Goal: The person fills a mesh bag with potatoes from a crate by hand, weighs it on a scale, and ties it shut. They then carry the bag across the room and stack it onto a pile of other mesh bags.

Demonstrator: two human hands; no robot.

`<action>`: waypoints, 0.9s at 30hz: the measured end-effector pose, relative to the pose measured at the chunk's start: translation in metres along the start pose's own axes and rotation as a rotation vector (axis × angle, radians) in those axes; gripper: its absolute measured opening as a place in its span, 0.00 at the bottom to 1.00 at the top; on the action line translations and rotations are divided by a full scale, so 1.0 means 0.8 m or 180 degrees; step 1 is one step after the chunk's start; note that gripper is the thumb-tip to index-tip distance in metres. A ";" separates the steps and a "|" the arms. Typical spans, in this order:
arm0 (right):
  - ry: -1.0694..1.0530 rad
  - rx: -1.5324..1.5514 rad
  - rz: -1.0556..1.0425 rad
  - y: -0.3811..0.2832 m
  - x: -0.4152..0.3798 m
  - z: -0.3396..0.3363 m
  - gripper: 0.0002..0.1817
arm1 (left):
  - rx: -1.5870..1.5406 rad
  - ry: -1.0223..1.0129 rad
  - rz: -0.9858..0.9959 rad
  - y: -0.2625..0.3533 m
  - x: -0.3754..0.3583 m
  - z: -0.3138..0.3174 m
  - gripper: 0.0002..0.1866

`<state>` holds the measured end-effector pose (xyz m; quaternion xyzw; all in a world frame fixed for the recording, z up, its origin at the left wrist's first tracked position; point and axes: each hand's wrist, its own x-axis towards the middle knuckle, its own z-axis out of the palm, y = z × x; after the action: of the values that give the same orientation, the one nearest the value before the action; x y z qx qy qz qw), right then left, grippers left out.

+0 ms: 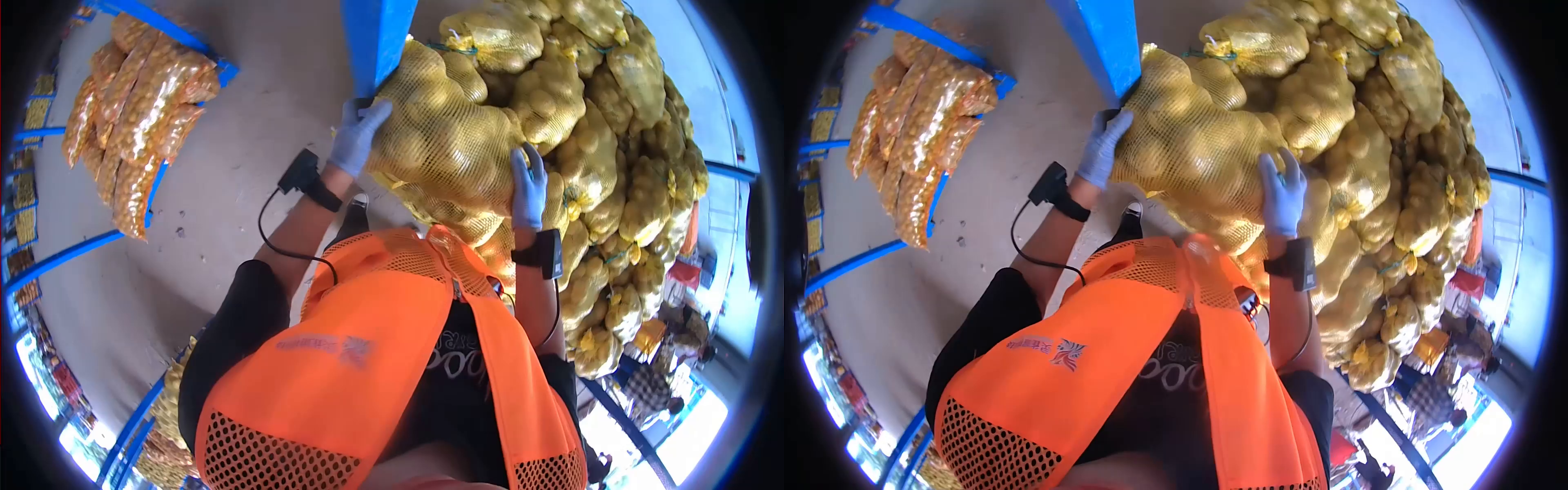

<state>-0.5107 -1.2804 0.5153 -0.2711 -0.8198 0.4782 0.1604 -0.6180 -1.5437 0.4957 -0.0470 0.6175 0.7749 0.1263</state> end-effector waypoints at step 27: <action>0.0217 -0.1159 -0.0900 -0.051 -0.074 0.012 0.28 | 0.3695 -0.1965 0.3974 0.054 0.065 0.055 0.14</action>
<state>-0.4802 -1.3387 0.5456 -0.1940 -0.9165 0.2858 0.2018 -0.6755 -1.5031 0.5346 0.5773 0.7629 0.2475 -0.1530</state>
